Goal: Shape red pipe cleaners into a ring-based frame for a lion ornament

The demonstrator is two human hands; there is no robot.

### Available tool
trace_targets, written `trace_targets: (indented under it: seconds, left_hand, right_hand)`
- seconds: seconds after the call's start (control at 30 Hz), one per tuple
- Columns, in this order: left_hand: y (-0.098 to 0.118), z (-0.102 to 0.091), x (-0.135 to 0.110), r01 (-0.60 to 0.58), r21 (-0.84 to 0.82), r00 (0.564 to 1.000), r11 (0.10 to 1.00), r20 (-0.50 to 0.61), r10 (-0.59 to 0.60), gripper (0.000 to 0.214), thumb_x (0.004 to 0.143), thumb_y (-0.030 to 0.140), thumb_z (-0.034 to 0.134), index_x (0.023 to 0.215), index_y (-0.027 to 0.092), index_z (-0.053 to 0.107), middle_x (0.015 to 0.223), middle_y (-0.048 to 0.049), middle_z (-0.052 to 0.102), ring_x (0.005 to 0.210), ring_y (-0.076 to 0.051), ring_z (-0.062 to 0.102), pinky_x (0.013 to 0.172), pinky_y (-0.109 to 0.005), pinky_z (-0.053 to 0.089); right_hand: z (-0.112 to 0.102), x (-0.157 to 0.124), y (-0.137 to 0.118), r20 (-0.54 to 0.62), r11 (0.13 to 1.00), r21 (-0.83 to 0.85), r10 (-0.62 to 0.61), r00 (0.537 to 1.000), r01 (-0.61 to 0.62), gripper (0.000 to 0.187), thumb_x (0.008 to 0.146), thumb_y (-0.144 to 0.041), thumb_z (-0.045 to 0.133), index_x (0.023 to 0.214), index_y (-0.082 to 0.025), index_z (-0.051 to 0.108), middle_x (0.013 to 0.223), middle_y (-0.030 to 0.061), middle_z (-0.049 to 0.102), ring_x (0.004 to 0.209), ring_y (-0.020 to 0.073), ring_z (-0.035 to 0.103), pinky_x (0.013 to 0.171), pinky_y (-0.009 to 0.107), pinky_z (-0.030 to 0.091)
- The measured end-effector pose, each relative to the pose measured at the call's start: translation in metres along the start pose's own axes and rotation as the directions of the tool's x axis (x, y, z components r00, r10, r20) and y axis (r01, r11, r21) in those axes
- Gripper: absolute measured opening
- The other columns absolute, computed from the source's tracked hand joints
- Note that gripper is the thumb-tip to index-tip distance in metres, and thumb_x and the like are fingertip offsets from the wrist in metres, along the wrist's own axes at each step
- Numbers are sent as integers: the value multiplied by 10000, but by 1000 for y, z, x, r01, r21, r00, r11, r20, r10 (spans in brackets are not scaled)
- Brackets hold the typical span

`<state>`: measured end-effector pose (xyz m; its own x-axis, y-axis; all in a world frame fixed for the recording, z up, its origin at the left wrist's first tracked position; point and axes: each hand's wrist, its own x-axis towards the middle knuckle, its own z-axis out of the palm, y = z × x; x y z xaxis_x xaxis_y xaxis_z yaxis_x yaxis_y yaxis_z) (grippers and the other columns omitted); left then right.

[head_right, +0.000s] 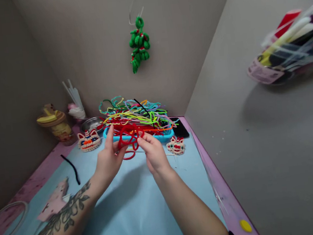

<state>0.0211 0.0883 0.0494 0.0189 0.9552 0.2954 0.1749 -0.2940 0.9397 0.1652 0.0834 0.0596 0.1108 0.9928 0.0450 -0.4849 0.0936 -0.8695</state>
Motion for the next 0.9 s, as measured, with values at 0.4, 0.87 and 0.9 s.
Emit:
trace_targets:
  seconds: [0.4, 0.87, 0.9]
  left_hand:
    - [2, -14, 18, 383, -540, 902, 749, 395, -176, 472, 668, 206, 768, 1111, 169, 612, 1153, -117, 648, 936, -197, 641, 759, -275, 484]
    - [0, -19, 24, 580, -616, 814, 533, 465, -348, 269, 681, 150, 748, 943, 124, 695, 723, -34, 654, 635, -121, 615, 659, -256, 517]
    - [0, -19, 24, 597, -616, 801, 514, 492, -340, 243, 711, 179, 731, 945, 125, 693, 716, -32, 641, 630, -123, 611, 664, -271, 525]
  right_hand:
    - [5, -6, -4, 58, 997, -70, 22, 998, -18, 318, 610, -346, 775, 586, -193, 496, 671, -33, 538, 654, 114, 497, 615, 243, 417]
    - [-8, -2, -2, 202, 747, -564, -287, 936, 351, 214, 766, -324, 624, 608, -206, 540, 800, 19, 531, 800, 176, 520, 788, 313, 398]
    - [-8, -3, -3, 223, 739, -567, -287, 932, 364, 205, 772, -315, 618, 616, -209, 537, 769, 14, 535, 784, 176, 519, 782, 316, 398]
